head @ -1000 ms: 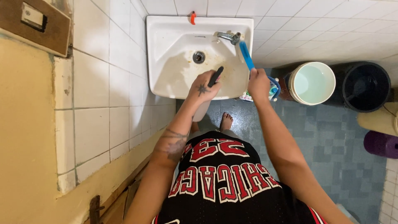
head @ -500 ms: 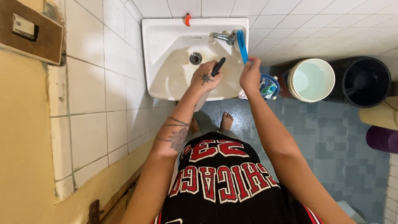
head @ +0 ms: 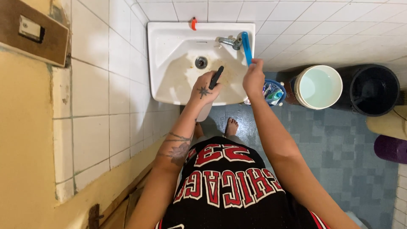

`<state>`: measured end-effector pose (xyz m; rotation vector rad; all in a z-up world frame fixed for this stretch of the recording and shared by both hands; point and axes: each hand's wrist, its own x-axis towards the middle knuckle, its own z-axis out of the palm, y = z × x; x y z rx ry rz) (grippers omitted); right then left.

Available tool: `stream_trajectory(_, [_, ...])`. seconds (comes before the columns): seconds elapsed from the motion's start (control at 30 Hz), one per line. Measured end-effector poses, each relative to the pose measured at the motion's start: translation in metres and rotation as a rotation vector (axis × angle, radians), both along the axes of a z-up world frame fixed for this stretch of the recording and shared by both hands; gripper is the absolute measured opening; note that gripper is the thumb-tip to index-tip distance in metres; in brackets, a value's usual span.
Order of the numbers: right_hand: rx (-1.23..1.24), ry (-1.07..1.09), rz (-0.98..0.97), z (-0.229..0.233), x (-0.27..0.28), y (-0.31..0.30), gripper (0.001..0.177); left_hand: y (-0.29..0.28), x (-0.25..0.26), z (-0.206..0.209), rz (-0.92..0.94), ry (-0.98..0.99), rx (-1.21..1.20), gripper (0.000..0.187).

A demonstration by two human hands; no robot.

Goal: The person scrubs a white wall-mounted sink using a blue brush and a spray bottle. They repeatedly spray the sink basin and scrub the interior surfaces, including the drain and faucet area, while standing barefoot on the tiled floor.

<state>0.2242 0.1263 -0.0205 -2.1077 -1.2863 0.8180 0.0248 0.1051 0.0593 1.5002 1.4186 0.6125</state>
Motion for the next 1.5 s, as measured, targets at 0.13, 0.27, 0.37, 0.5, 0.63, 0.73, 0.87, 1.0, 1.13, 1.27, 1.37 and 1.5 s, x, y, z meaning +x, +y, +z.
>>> stream_trajectory(0.13, [-0.028,-0.003,0.007,0.005,0.003,-0.029,0.022,-0.007,-0.001,-0.011,0.024,-0.003,-0.015,0.039])
stream_trajectory(0.27, [-0.085,0.035,0.023,0.018,0.009,-0.040,0.022,-0.012,-0.004,-0.027,0.062,-0.025,0.108,0.035])
stream_trajectory(0.37, [-0.097,0.028,-0.008,0.018,0.005,-0.016,0.022,-0.015,-0.002,-0.017,0.060,-0.045,0.103,0.035])
stream_trajectory(0.5, [-0.054,0.072,0.001,0.016,0.007,-0.011,0.023,-0.011,0.000,-0.012,0.109,-0.067,0.090,0.034])
stream_trajectory(0.63, [-0.027,0.024,0.067,0.012,0.014,-0.053,0.021,-0.009,-0.004,-0.016,0.136,-0.061,0.121,0.034])
stream_trajectory(0.73, [-0.045,-0.062,0.095,0.012,0.012,-0.062,0.019,-0.011,-0.008,-0.012,0.138,-0.094,0.113,0.035])
stream_trajectory(0.87, [0.022,-0.163,0.199,0.000,0.033,-0.051,0.023,-0.014,-0.006,-0.003,0.136,-0.043,0.103,0.036])
stream_trajectory(1.0, [0.037,-0.372,0.407,0.017,0.054,-0.075,0.016,-0.018,-0.012,-0.003,0.150,-0.091,0.073,0.039])
stream_trajectory(1.13, [-0.021,-0.473,0.504,0.000,0.061,-0.061,0.016,-0.020,-0.015,-0.010,0.145,-0.080,0.093,0.039])
stream_trajectory(1.27, [-0.076,-0.528,0.500,0.010,0.065,-0.038,0.019,-0.021,-0.015,-0.007,0.150,-0.090,0.078,0.040])
stream_trajectory(1.37, [-0.136,-0.523,0.528,0.031,0.100,-0.031,0.024,-0.021,-0.018,-0.008,0.166,-0.102,0.075,0.041])
stream_trajectory(1.5, [-0.081,-0.566,0.565,0.053,0.159,-0.011,0.034,-0.025,-0.023,-0.005,0.189,-0.093,0.086,0.042])
